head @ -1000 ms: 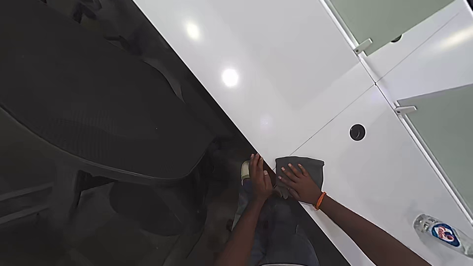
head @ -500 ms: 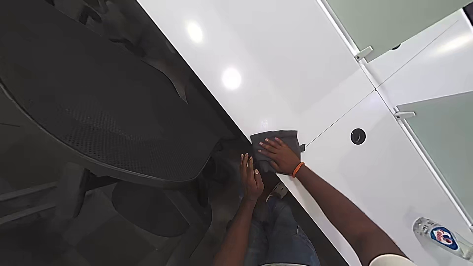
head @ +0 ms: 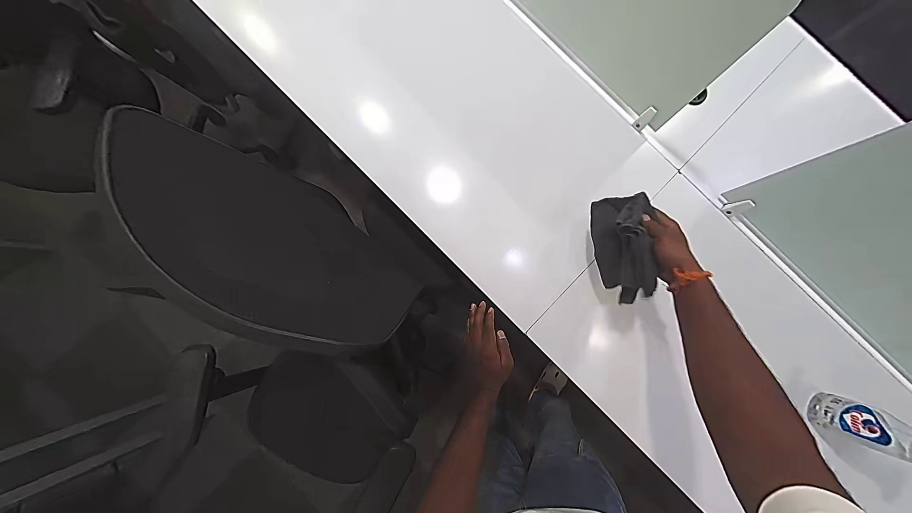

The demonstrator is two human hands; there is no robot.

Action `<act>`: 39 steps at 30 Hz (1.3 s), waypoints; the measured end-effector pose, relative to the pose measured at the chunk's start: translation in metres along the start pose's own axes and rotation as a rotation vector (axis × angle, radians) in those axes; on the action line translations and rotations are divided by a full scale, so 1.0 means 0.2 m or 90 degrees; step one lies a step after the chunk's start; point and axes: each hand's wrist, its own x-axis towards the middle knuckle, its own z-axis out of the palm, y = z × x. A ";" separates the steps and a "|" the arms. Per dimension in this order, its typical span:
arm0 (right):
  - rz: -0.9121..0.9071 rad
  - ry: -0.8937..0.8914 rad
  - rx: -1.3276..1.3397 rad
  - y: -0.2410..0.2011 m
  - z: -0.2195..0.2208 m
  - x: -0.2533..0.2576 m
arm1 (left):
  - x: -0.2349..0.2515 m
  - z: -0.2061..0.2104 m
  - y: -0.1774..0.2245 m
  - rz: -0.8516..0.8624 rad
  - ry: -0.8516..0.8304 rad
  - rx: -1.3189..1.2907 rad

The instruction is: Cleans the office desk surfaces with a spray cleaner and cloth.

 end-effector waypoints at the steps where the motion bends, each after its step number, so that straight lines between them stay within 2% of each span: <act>1: 0.017 -0.040 0.050 -0.05 -0.06 -0.06 | 0.01 0.01 0.02 0.007 0.000 -0.008; 3: 0.016 -0.089 0.064 -0.03 -0.16 -0.16 | 0.02 0.04 0.07 0.025 -0.012 -0.024; 4: 0.007 -0.073 0.020 0.02 -0.21 -0.17 | 0.03 0.05 0.09 0.035 -0.021 -0.031; 7: 0.007 0.129 -0.318 0.26 -0.32 -0.15 | 0.06 0.10 0.14 0.065 -0.048 -0.026; 9: -0.033 0.198 -0.552 0.34 -0.29 -0.20 | 0.09 0.16 0.16 0.082 -0.067 0.000; 11: -0.148 0.146 -0.658 0.41 -0.18 -0.26 | 0.14 0.25 0.17 0.099 -0.091 0.025; 14: -0.317 0.011 -0.713 0.56 -0.03 -0.28 | 0.24 0.40 0.20 0.133 -0.138 0.045; 16: -0.351 -0.068 -0.755 0.63 0.00 -0.22 | 0.32 0.48 0.23 0.165 -0.170 0.052; 20: -0.340 -0.183 -0.790 0.70 0.06 -0.05 | 0.52 0.63 0.21 0.235 -0.211 0.063; 24: -0.264 -0.145 -0.739 0.71 0.30 -0.16 | 0.75 0.71 0.17 0.287 -0.226 0.051; 27: -0.185 -0.122 -0.738 0.69 0.46 -0.20 | 0.80 0.74 0.14 0.301 -0.285 0.047; 30: -0.128 -0.044 -0.718 0.64 0.45 -0.05 | 0.77 0.76 0.17 0.317 -0.326 0.029; 34: -0.063 0.076 -0.693 0.52 0.39 0.28 | 0.80 0.78 0.23 0.332 -0.325 0.008; 39: -0.012 0.162 -0.681 0.45 0.29 0.57 | 0.83 0.90 0.30 0.302 -0.315 0.080</act>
